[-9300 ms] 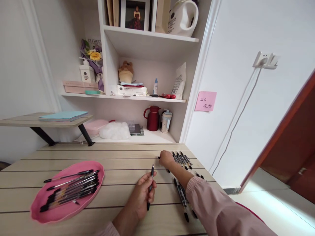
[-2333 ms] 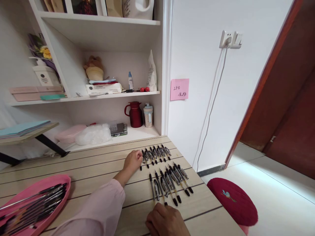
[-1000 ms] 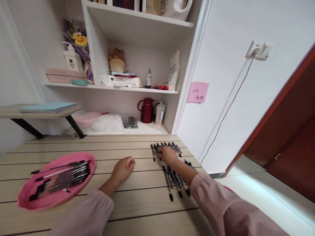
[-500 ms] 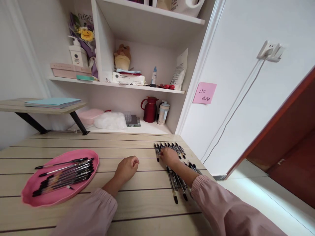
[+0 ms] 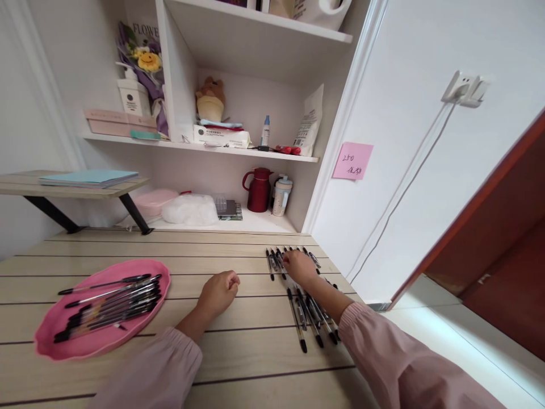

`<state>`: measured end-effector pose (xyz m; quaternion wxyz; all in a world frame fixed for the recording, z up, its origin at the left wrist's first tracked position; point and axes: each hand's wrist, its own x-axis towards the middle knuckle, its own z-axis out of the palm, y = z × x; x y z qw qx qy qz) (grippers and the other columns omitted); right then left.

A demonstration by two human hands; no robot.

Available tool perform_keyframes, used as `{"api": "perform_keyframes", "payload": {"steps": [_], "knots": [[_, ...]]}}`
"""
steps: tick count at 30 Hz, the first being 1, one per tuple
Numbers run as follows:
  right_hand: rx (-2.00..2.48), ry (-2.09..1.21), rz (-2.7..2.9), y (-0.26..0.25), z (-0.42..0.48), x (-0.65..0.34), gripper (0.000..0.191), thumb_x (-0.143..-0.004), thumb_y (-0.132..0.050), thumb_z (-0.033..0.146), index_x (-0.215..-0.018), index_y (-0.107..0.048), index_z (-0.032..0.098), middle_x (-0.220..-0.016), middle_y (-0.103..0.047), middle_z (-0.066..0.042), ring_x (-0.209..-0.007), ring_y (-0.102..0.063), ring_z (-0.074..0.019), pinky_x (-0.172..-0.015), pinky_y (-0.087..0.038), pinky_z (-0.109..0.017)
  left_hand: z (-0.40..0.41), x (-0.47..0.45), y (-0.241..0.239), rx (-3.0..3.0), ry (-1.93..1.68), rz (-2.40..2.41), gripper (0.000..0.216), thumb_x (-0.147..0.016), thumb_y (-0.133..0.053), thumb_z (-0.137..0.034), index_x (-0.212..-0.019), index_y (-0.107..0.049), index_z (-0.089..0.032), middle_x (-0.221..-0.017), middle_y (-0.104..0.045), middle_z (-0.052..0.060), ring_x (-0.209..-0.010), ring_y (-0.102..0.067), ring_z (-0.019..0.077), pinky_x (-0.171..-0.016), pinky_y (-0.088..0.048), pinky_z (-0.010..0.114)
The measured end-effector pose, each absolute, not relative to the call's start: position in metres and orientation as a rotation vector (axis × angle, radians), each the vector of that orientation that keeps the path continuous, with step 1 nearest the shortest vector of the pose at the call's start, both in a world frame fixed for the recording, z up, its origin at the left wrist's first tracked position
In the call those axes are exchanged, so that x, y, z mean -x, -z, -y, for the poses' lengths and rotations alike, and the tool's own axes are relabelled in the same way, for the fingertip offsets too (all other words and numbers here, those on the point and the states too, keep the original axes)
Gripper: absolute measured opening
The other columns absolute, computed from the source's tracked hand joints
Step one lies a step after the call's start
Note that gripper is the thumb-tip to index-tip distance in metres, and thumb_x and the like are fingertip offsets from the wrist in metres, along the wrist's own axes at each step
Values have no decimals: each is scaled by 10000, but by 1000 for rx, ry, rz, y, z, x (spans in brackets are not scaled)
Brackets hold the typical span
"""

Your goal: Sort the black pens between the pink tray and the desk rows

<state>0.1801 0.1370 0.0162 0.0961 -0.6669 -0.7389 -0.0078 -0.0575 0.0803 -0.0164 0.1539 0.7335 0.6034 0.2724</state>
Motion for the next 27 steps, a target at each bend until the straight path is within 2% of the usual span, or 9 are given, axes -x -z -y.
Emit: {"api": "perform_keyframes", "payload": {"steps": [9,21,27], "knots": [[2081,-29,2127,-18,-144,-195,170,-723,-526,204,-833,-656,211,-875,-666,-54,-814,-592,-174,-609,-372,-223,-79,57,14,-2108,-771,-1729,151,-711,-471,-124,-736,-596,-205,-675,-608,-20,-647,-522,118,-569,-298,211],[2034,9,2239,-14,-144,-181,155,-702,-558,191,-830,-645,188,-917,-654,-74,-874,-585,-188,-675,-380,-237,-80,57,14,-2100,-762,-1720,152,-710,-465,-133,-737,-597,-202,-655,-592,-22,-624,-511,111,-557,-290,208],[2056,26,2228,-11,-144,-184,164,-738,-517,161,-841,-642,181,-919,-654,-81,-879,-588,-197,-690,-384,-249,-80,57,15,-2080,-752,-1723,154,-712,-461,-133,-741,-595,-203,-663,-597,-22,-631,-513,113,-556,-289,206]]}}
